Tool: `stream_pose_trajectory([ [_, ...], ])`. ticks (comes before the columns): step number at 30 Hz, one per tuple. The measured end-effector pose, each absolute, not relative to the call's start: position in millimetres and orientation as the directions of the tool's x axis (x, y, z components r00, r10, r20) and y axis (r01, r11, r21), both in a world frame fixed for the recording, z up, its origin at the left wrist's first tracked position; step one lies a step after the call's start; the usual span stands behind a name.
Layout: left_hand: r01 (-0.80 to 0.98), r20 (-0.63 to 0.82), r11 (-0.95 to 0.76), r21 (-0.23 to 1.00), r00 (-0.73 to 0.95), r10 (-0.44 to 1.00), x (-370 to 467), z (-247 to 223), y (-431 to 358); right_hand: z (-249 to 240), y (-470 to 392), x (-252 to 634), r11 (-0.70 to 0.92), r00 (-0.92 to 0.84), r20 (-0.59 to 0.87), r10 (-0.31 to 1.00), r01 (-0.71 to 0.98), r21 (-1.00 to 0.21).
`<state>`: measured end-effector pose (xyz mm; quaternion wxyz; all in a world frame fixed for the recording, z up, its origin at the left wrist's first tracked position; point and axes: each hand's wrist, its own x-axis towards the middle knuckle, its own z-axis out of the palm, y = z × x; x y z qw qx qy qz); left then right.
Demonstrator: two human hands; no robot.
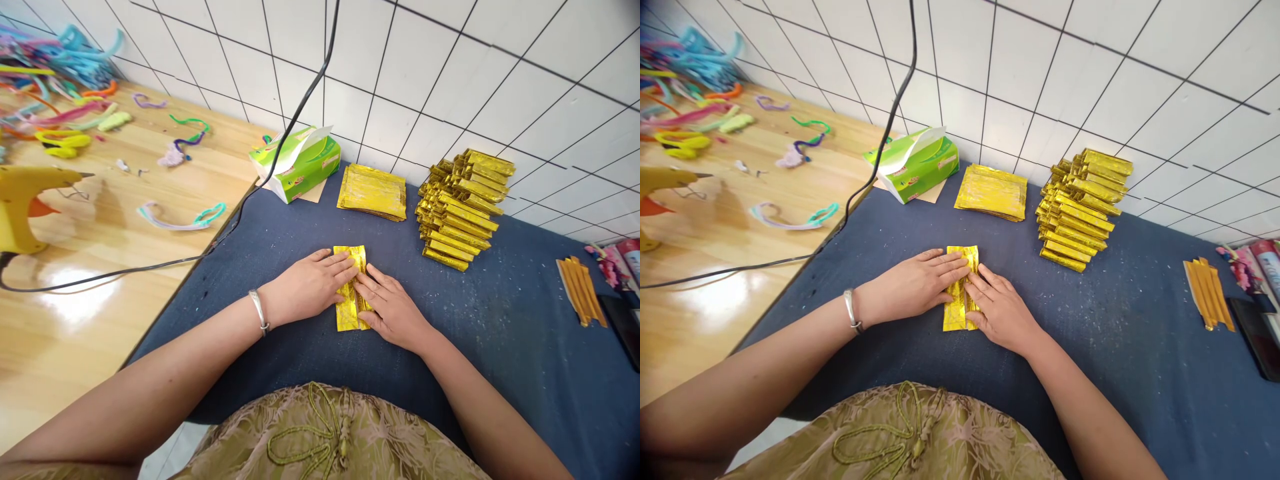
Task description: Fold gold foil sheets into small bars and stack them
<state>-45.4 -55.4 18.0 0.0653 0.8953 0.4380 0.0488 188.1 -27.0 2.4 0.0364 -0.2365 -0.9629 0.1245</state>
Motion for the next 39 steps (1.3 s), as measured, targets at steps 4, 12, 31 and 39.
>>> stream_pose_trajectory([
  [4, 0.777, 0.013, -0.61, 0.154, 0.616, 0.788, -45.5, 14.0, -57.2, 3.9, -26.9, 187.9, 0.856, -0.884, 0.03, 0.467, 0.443, -0.266],
  [12, 0.802, 0.035, -0.57, 0.178, 0.573, 0.819, -46.6, 19.5, -54.6, -0.5, -27.5, 195.4, 0.818, -0.823, 0.183, 0.538, 0.457, -0.349],
  [31, 0.82, 0.039, -0.517, 0.244, 0.524, 0.851, -43.6, 25.2, -53.9, 5.8, -32.6, 186.2, 0.783, -0.794, 0.119, 0.596, 0.543, -0.302],
  [39, 0.832, 0.044, -0.509, 0.222, 0.513, 0.857, -37.7, 18.4, -57.3, 4.6, -33.3, 180.0, 0.745, -0.747, 0.145, 0.649, 0.585, -0.322],
])
